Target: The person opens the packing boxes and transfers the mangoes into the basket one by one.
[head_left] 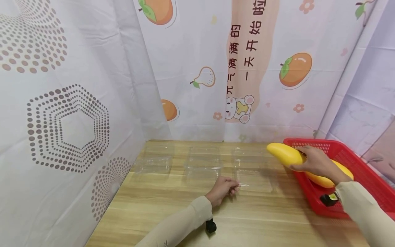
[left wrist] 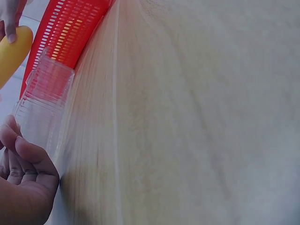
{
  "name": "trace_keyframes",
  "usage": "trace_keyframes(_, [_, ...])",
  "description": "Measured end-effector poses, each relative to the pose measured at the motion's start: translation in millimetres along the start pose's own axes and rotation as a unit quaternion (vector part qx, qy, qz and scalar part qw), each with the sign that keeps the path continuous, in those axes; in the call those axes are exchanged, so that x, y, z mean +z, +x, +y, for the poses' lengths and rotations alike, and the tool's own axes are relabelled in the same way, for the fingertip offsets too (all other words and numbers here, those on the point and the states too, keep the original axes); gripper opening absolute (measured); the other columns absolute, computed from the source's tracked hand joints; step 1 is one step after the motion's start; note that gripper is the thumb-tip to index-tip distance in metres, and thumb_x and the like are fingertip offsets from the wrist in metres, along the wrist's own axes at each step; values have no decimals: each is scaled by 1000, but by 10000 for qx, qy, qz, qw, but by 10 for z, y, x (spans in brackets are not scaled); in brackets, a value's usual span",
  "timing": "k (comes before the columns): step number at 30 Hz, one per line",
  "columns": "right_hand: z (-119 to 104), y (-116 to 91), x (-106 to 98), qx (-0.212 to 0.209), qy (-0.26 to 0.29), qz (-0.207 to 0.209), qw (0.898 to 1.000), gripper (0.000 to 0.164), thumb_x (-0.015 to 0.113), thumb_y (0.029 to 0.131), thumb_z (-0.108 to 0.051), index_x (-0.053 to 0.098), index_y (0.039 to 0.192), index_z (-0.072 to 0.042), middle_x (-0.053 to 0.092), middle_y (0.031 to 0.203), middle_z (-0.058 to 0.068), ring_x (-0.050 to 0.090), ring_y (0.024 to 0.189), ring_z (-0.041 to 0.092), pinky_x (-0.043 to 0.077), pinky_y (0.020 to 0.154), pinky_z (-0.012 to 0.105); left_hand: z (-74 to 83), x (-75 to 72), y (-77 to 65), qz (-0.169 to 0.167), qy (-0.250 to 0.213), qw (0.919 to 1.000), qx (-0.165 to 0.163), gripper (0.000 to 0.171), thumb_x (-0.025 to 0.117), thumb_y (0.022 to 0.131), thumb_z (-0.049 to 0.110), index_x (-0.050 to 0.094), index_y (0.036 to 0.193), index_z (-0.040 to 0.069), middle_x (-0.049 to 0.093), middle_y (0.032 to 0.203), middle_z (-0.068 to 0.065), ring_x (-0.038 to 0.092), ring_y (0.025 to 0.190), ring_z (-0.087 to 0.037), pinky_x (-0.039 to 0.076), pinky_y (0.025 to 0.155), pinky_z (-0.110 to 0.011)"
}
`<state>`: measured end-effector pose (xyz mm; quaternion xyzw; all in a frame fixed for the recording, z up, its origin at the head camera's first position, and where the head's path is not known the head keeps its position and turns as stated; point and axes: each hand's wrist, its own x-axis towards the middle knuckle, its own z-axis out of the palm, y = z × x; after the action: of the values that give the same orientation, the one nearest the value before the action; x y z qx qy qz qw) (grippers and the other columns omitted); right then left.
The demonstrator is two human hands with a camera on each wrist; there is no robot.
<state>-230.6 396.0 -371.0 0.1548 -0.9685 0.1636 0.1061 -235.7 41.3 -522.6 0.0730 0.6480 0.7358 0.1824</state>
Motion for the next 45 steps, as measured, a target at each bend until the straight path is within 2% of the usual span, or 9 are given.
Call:
trace_keyframes(9, [136,-64,-101,281,-57,-163,9995,84,90,76,-47,61,131,10,67,102,11,55,86,26,48,66,36,-7,12,1,32,-20,10000,36,15,68,97,9,76,98,-3,70,78,-7,55,60,-6,44,56,-20])
trace_keyframes(16, [268,-139,-134,477,-144,-221,9985,82,90,77,-47,61,130,8,65,95,7,54,83,24,46,63,34,-10,13,9,54,-6,10000,17,15,68,97,10,76,98,-2,71,79,-8,54,60,-6,43,56,-20])
trace_keyframes(20, [335,-189,-177,580,-132,-285,9978,83,89,77,-48,60,130,9,66,98,10,55,84,26,47,63,35,-3,16,3,53,-32,10000,20,14,67,98,9,76,97,-2,71,80,-8,54,60,-6,43,56,-20])
trace_keyframes(29, [469,-317,-221,619,-275,-298,9973,85,90,76,-45,59,128,16,68,94,11,56,80,26,49,65,38,7,21,-13,84,-44,9999,33,14,67,98,8,75,96,-3,69,77,-5,55,60,-6,43,56,-19])
trace_keyframes(34, [539,-417,-219,829,-301,-499,9949,90,88,77,-46,56,129,20,67,93,13,56,80,27,48,63,37,-10,22,-18,40,-30,10000,21,16,66,99,8,75,99,-6,69,77,-4,55,61,-6,43,56,-19])
trace_keyframes(41, [637,-542,-194,898,-288,-591,9938,94,87,78,-47,52,131,22,63,85,6,54,77,23,45,59,33,-7,-3,-29,-30,-28,10000,-12,19,66,100,10,74,103,-7,71,81,-7,56,62,-6,45,57,-20])
trace_keyframes(45, [712,-623,-184,970,-298,-600,9930,97,87,78,-47,50,129,26,64,88,13,54,77,25,45,59,34,10,-11,-38,-45,10,10000,-6,20,66,100,11,74,104,-7,72,83,-10,56,63,-6,45,58,-21])
